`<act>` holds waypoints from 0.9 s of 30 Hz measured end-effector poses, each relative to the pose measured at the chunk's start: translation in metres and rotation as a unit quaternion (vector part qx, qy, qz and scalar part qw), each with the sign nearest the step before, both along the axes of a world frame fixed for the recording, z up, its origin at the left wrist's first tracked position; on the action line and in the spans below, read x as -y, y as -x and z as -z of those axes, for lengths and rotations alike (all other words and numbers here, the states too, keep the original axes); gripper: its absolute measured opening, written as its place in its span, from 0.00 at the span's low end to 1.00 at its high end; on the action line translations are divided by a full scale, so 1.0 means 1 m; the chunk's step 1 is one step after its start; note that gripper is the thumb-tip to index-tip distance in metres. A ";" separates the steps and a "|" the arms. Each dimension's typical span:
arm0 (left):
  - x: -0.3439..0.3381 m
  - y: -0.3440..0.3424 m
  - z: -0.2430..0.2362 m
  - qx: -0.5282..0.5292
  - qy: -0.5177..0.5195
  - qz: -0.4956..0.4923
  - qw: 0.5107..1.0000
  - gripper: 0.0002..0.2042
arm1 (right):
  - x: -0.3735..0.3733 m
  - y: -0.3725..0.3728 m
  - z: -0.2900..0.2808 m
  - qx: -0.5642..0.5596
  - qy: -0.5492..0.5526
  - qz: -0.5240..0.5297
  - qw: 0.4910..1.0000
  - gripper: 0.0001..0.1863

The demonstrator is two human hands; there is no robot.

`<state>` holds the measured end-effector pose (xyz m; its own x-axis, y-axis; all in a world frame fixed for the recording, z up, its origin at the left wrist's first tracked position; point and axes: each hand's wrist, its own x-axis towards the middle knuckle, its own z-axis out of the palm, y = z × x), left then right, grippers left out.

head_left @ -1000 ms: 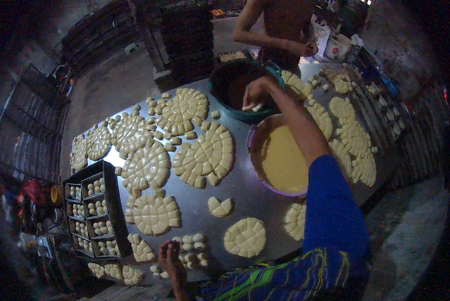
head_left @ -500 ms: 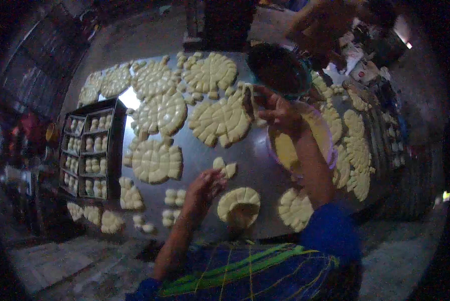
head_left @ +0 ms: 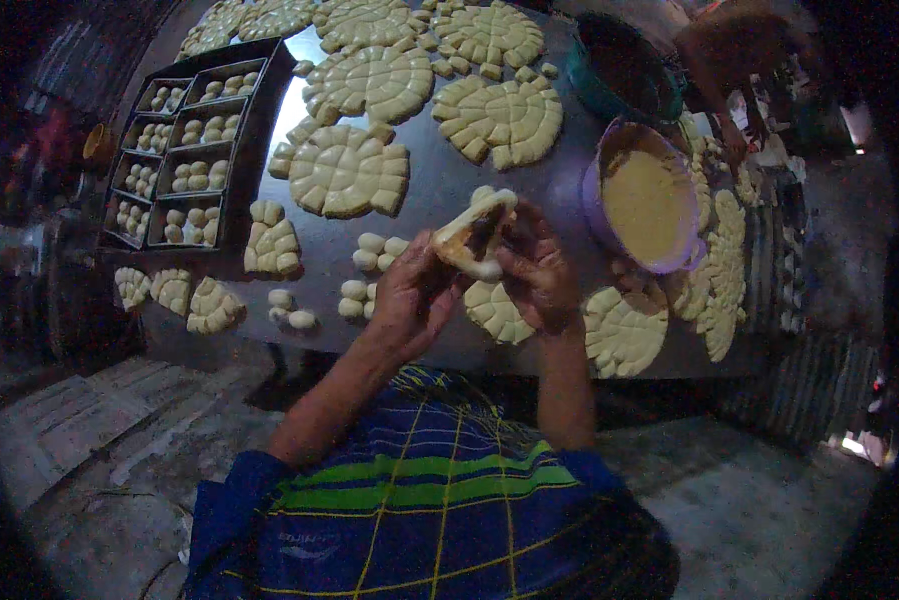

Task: The person picks up small dough balls from a metal table, flattens them, adds dark filling from a bowl by hand, and rolls them into rounded shapes.

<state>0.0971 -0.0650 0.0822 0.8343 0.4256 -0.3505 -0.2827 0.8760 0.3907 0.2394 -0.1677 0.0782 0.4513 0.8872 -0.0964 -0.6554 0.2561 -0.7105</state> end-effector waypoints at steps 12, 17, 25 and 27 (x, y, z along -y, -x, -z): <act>-0.039 0.049 -0.010 -0.127 -0.243 -0.002 0.962 0.12 | -0.015 0.048 -0.036 0.830 0.051 0.063 0.553 0.21; -0.049 0.072 -0.027 -0.151 -0.351 0.042 0.923 0.11 | -0.022 0.057 -0.048 0.805 0.082 0.023 0.588 0.20; -0.069 0.092 -0.036 -0.115 -0.422 0.145 0.887 0.11 | -0.044 0.053 -0.069 0.680 0.095 -0.081 0.722 0.16; -0.073 0.094 -0.034 -0.092 -0.388 0.137 0.907 0.12 | -0.043 0.052 -0.069 0.698 0.089 -0.065 0.708 0.11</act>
